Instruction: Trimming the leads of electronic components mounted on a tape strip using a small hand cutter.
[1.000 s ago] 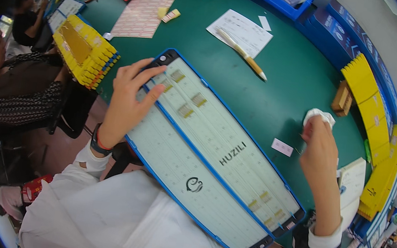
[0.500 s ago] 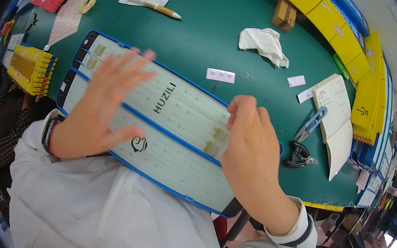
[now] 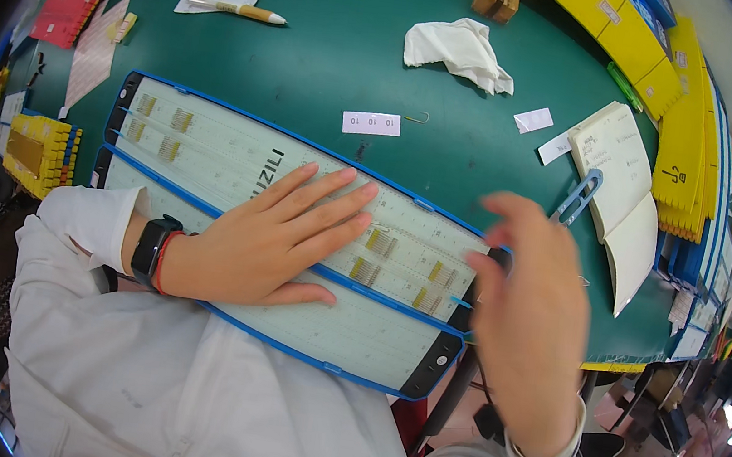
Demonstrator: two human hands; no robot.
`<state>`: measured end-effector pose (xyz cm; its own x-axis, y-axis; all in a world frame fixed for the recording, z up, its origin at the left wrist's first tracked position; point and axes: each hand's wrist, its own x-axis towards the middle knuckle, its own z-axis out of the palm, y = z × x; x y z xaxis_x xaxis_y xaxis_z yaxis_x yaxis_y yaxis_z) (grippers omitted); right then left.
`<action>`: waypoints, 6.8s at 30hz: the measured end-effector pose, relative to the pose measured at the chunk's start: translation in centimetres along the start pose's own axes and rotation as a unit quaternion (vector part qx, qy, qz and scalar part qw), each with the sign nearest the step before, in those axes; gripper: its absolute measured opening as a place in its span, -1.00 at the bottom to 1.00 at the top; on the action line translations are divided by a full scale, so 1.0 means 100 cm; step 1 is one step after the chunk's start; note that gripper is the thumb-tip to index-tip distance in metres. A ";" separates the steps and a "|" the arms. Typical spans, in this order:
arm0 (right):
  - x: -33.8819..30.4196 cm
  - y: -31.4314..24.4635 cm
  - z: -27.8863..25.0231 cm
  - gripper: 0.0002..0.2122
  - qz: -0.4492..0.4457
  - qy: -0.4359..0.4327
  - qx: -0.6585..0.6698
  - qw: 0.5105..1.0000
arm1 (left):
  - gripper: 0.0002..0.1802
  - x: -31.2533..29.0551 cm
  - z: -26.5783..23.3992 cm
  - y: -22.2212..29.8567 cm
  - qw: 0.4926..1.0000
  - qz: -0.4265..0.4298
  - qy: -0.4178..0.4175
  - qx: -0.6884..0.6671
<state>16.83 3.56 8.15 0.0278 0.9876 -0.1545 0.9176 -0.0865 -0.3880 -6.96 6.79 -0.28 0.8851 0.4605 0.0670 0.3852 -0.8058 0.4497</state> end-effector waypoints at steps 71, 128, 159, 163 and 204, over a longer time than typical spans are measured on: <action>-0.001 0.012 0.076 -0.82 -0.083 0.139 0.568 0.807 | -0.23 -0.003 -0.007 0.004 0.999 -0.018 -0.037 0.015; -0.002 0.009 0.073 -0.81 -0.084 0.184 0.539 0.818 | -0.22 0.000 -0.008 0.003 0.999 -0.026 -0.041 -0.009; -0.004 0.017 0.080 -0.86 -0.126 0.179 0.570 0.792 | -0.16 0.000 -0.009 0.007 0.998 -0.032 -0.049 0.011; -0.009 0.013 0.075 -0.81 -0.097 0.194 0.580 0.785 | -0.17 -0.002 -0.008 0.006 0.998 -0.031 -0.051 0.026; 0.093 0.000 0.060 -0.81 -0.216 0.052 -0.034 0.974 | -0.45 -0.003 0.008 -0.020 0.987 0.076 0.119 -0.073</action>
<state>14.69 11.99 1.21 -0.3303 0.9381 0.1041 0.8764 0.3457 -0.3352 -7.76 7.95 -1.94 0.8363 0.4272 0.3437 0.1953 -0.8179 0.5413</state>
